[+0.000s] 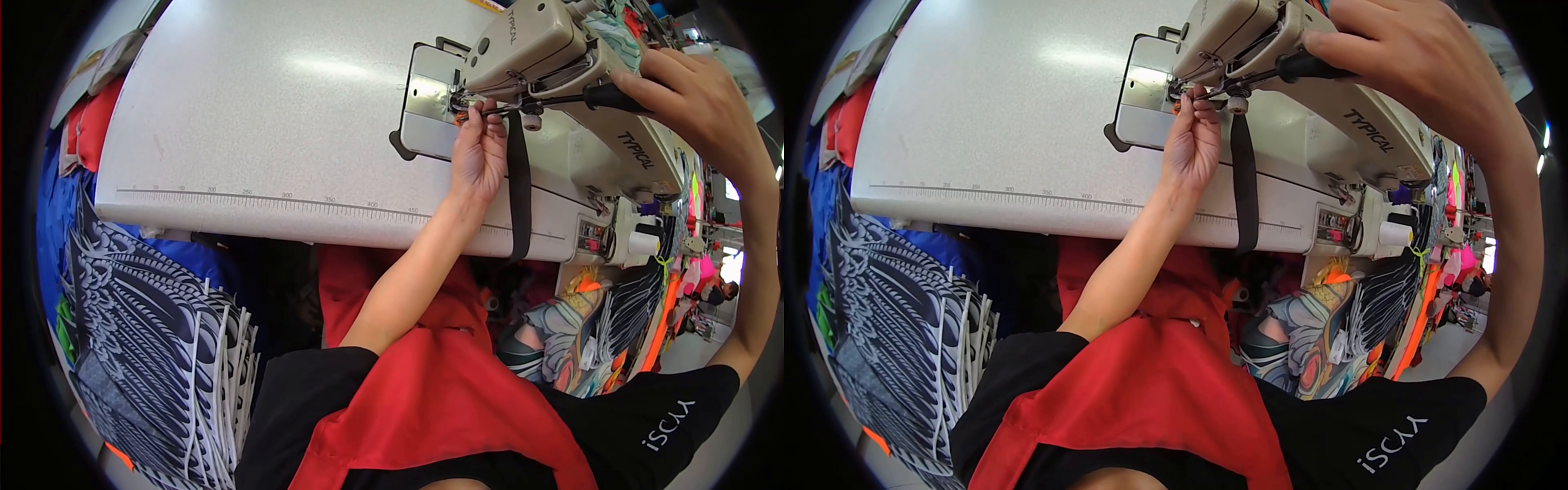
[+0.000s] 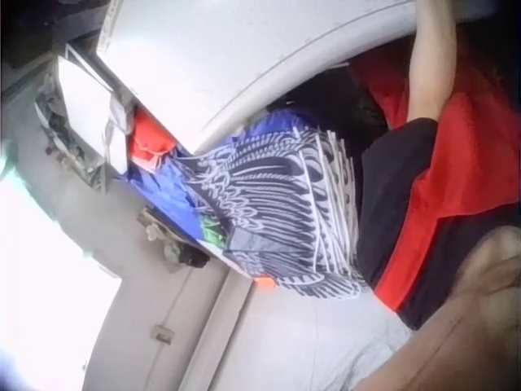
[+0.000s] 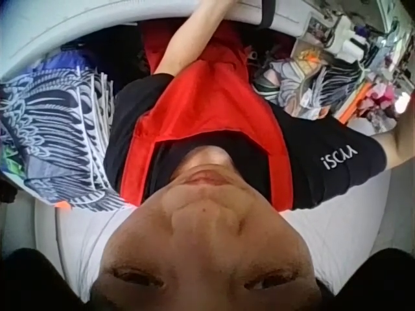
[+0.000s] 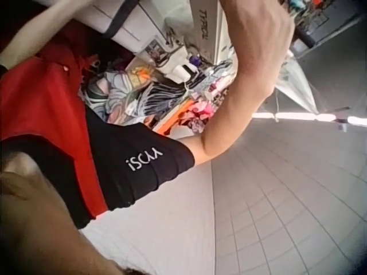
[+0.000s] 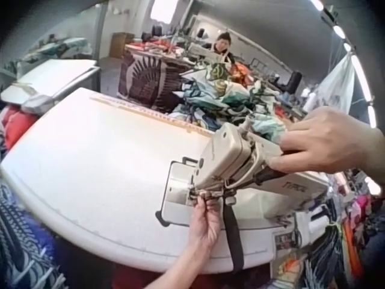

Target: Preparing and operating an industrial sewing machine on a factory floor.

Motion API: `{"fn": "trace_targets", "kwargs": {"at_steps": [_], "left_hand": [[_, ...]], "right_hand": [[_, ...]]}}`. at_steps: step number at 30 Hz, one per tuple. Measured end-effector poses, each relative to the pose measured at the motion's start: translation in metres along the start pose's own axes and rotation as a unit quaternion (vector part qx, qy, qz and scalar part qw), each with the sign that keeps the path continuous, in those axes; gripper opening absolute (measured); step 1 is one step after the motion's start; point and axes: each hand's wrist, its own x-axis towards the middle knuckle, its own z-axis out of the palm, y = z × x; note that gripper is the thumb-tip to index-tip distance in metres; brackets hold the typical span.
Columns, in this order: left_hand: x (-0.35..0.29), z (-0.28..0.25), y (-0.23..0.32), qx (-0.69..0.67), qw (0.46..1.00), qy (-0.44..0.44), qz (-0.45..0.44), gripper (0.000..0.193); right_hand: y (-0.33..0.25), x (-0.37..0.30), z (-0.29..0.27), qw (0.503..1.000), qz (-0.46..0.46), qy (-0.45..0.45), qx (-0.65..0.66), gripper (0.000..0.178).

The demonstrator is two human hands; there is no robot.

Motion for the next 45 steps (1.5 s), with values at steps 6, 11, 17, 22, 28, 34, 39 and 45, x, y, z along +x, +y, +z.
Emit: {"fn": "trace_targets", "kwargs": {"at_steps": [6, 11, 17, 22, 28, 34, 39, 45], "left_hand": [[0.006, -0.006, 0.003, -0.009, 1.0, -0.005, -0.023, 0.019], [0.003, 0.002, 0.001, 0.009, 0.999, 0.036, -0.01, 0.022], [0.002, 0.004, 0.0, 0.048, 0.998, 0.048, 0.014, 0.021], [0.005, 0.0, -0.002, 0.036, 0.999, 0.015, 0.004, 0.022], [0.001, 0.006, 0.003, -0.014, 0.999, 0.021, -0.033, 0.022], [0.002, 0.003, 0.001, 0.032, 0.999, 0.023, 0.005, 0.02], [0.004, -0.004, 0.0, -0.036, 0.997, -0.058, -0.046, 0.02], [0.001, 0.002, 0.001, 0.024, 1.0, 0.001, -0.009, 0.023]], "right_hand": [[-0.006, 0.021, -0.006, 0.953, 0.236, -0.089, 0.169, 0.036], [-0.014, 0.03, -0.014, 0.756, 0.518, -0.208, 0.34, 0.041], [-0.022, 0.014, -0.02, 0.99, 0.099, -0.055, 0.083, 0.026], [-0.001, -0.006, -0.002, 0.959, 0.182, -0.056, 0.211, 0.038], [0.004, -0.008, 0.006, 0.981, 0.125, -0.022, 0.149, 0.037], [-0.023, 0.024, -0.023, 0.973, 0.166, -0.12, 0.108, 0.022], [-0.001, 0.029, -0.031, 0.86, 0.286, -0.276, 0.32, 0.027], [-0.002, 0.002, 0.001, 0.954, 0.231, -0.054, 0.185, 0.043]]}}
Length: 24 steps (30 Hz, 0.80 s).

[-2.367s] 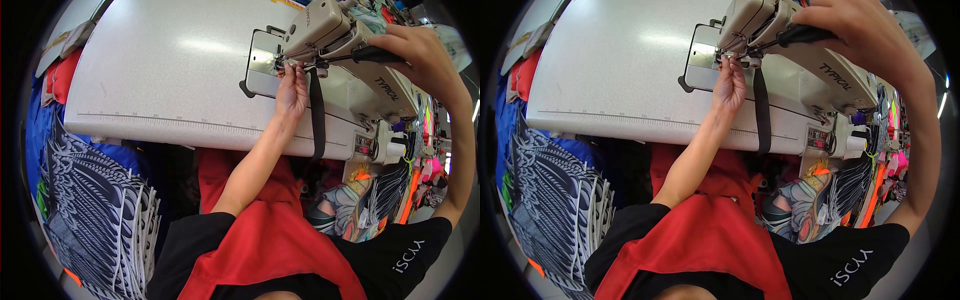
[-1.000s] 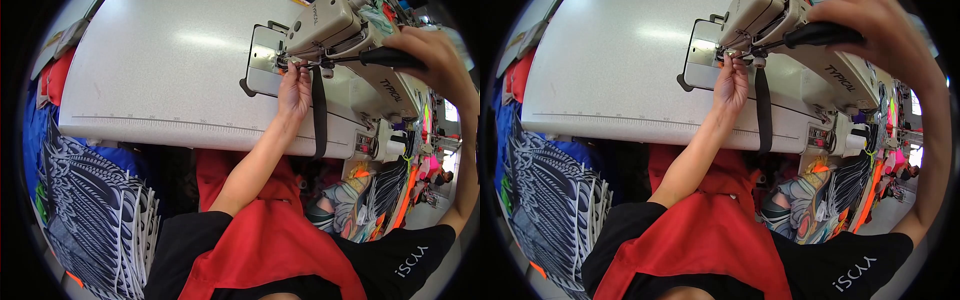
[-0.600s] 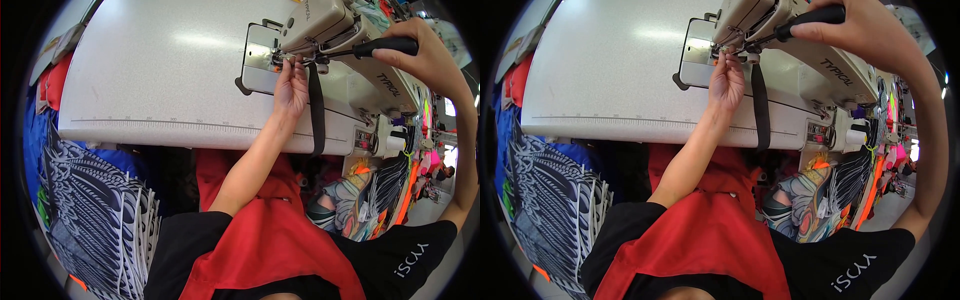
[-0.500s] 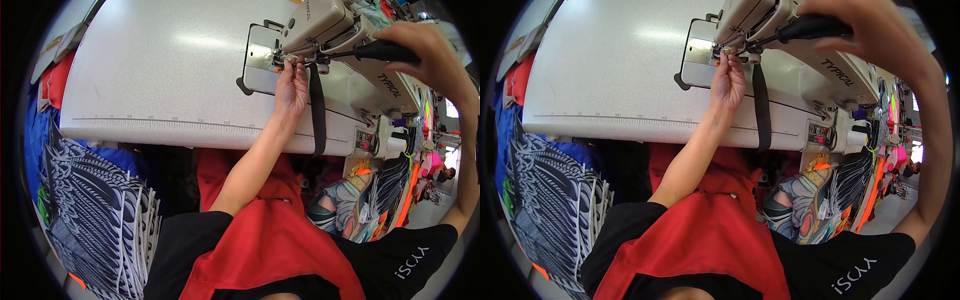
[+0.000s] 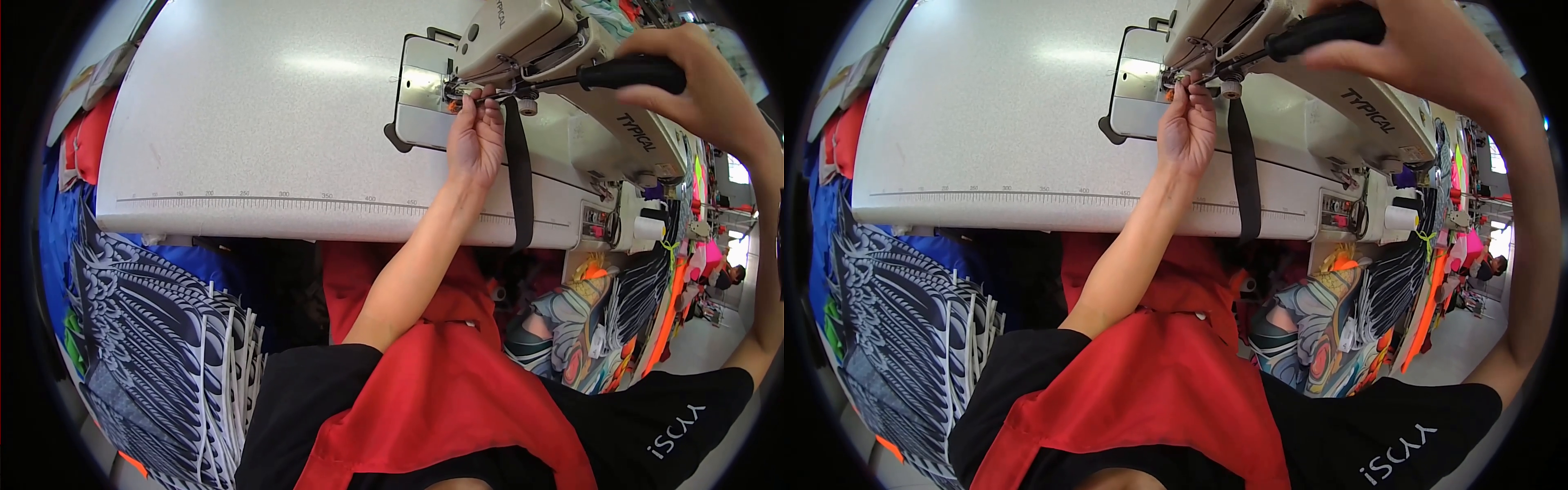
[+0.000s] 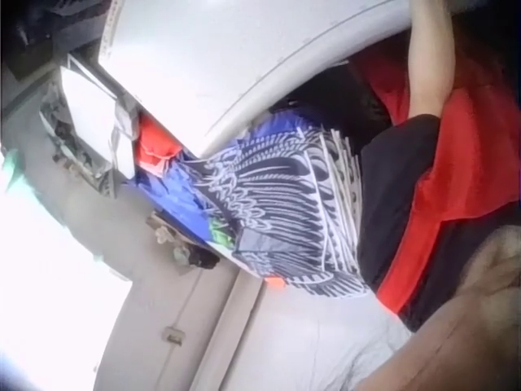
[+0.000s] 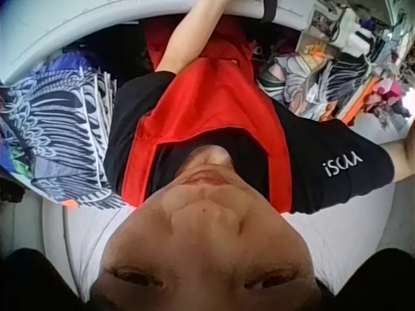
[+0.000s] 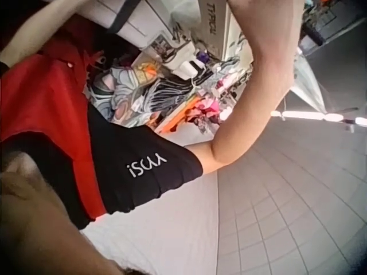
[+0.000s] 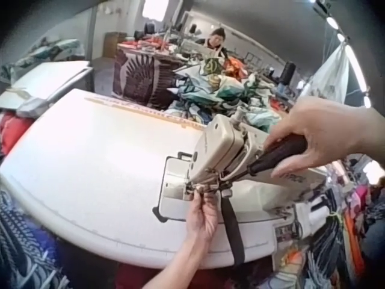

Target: Preparing and operating an industrial sewing machine on a factory floor.

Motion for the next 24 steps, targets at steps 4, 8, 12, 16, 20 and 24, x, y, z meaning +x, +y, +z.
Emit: {"fn": "trace_targets", "kwargs": {"at_steps": [4, 8, 12, 16, 20, 24], "left_hand": [[0.002, -0.006, -0.002, 0.001, 1.0, -0.001, 0.008, 0.024], [0.004, -0.013, 0.001, -0.031, 0.999, -0.013, -0.015, 0.024], [0.002, -0.008, 0.002, -0.06, 0.997, -0.022, -0.035, 0.024], [0.0, -0.003, 0.0, -0.018, 1.0, -0.004, -0.01, 0.023], [-0.002, -0.003, -0.001, -0.001, 1.0, 0.012, 0.008, 0.021], [0.0, -0.007, 0.001, -0.004, 1.0, -0.002, 0.016, 0.021]], "right_hand": [[0.022, -0.001, 0.001, 0.949, -0.243, 0.056, -0.193, 0.041], [0.019, 0.002, 0.002, 0.979, -0.133, 0.021, -0.154, 0.039], [0.003, 0.002, 0.006, 0.987, 0.153, -0.034, 0.039, 0.038], [0.003, -0.003, 0.005, 0.991, 0.127, -0.018, 0.031, 0.038], [0.011, -0.007, 0.003, 0.993, -0.071, 0.033, -0.084, 0.041], [0.013, -0.006, 0.005, 0.992, -0.091, 0.027, -0.084, 0.042]]}}
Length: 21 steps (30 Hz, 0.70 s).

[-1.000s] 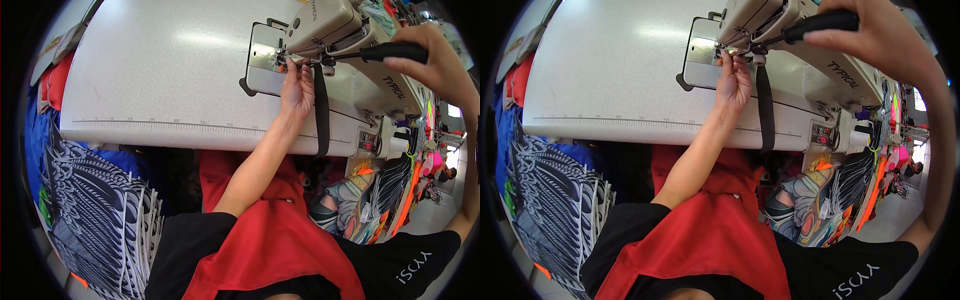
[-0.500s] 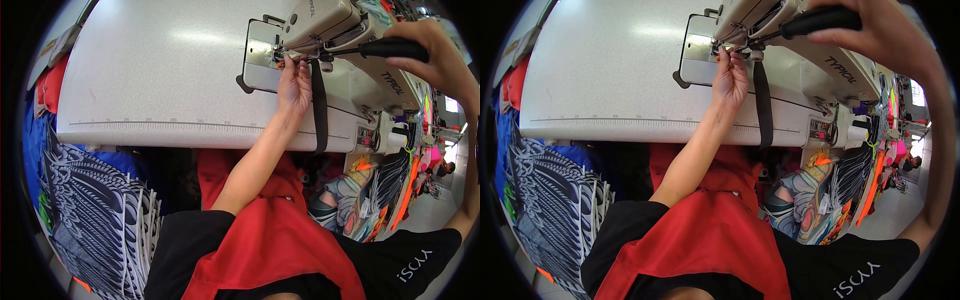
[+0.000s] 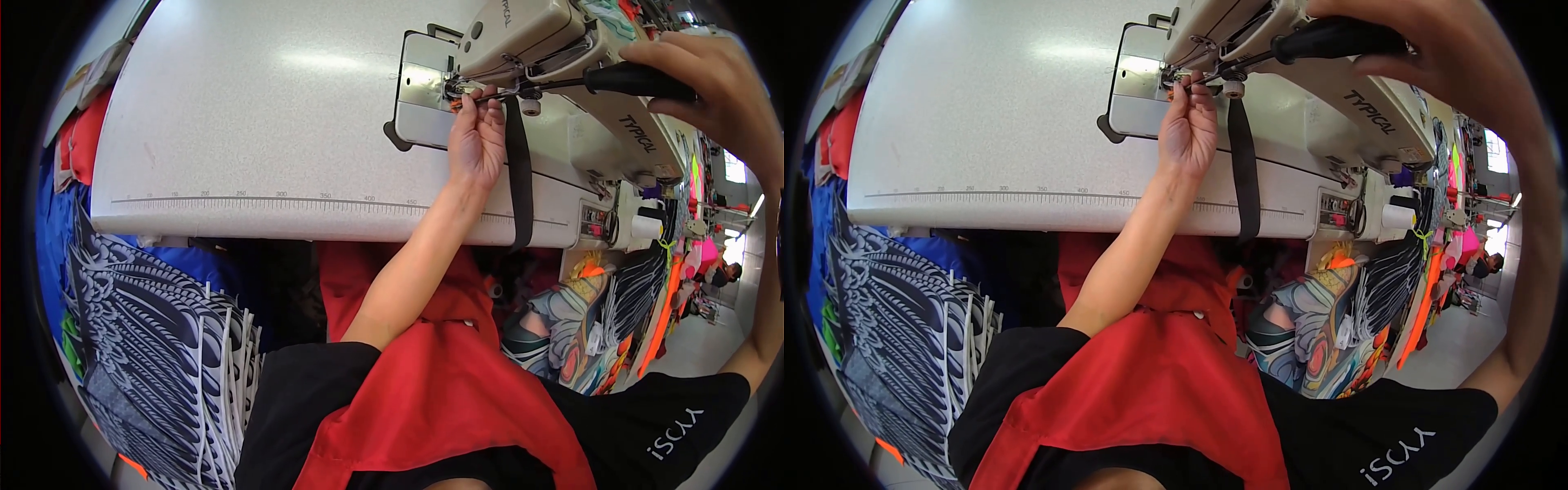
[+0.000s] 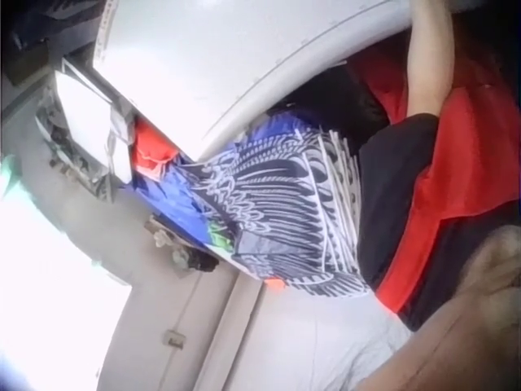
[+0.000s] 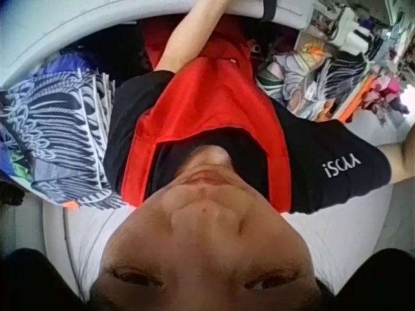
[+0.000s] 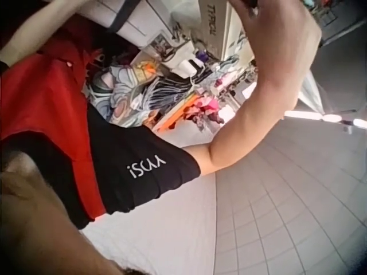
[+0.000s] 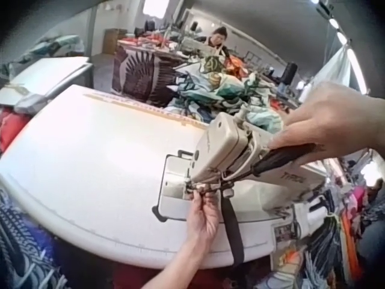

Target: Preparing and operating an industrial sewing machine on a factory floor.

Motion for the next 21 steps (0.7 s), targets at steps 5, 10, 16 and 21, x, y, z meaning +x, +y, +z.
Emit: {"fn": "trace_targets", "kwargs": {"at_steps": [5, 10, 16, 21], "left_hand": [[0.0, 0.0, -0.006, 0.0, 1.0, -0.001, -0.001, 0.022], [0.001, 0.002, -0.005, 0.007, 1.0, 0.025, 0.003, 0.023], [0.003, -0.004, 0.002, -0.036, 0.998, -0.021, -0.055, 0.021], [-0.001, 0.009, -0.002, -0.031, 0.998, -0.026, -0.047, 0.021]], "right_hand": [[-0.002, 0.002, -0.001, 0.992, 0.095, -0.057, 0.064, 0.042], [-0.005, 0.007, -0.001, 0.968, 0.184, -0.106, 0.131, 0.041], [-0.011, 0.014, -0.008, 0.923, 0.29, -0.152, 0.203, 0.04], [-0.016, 0.019, -0.015, 0.867, 0.382, -0.181, 0.263, 0.039]]}}
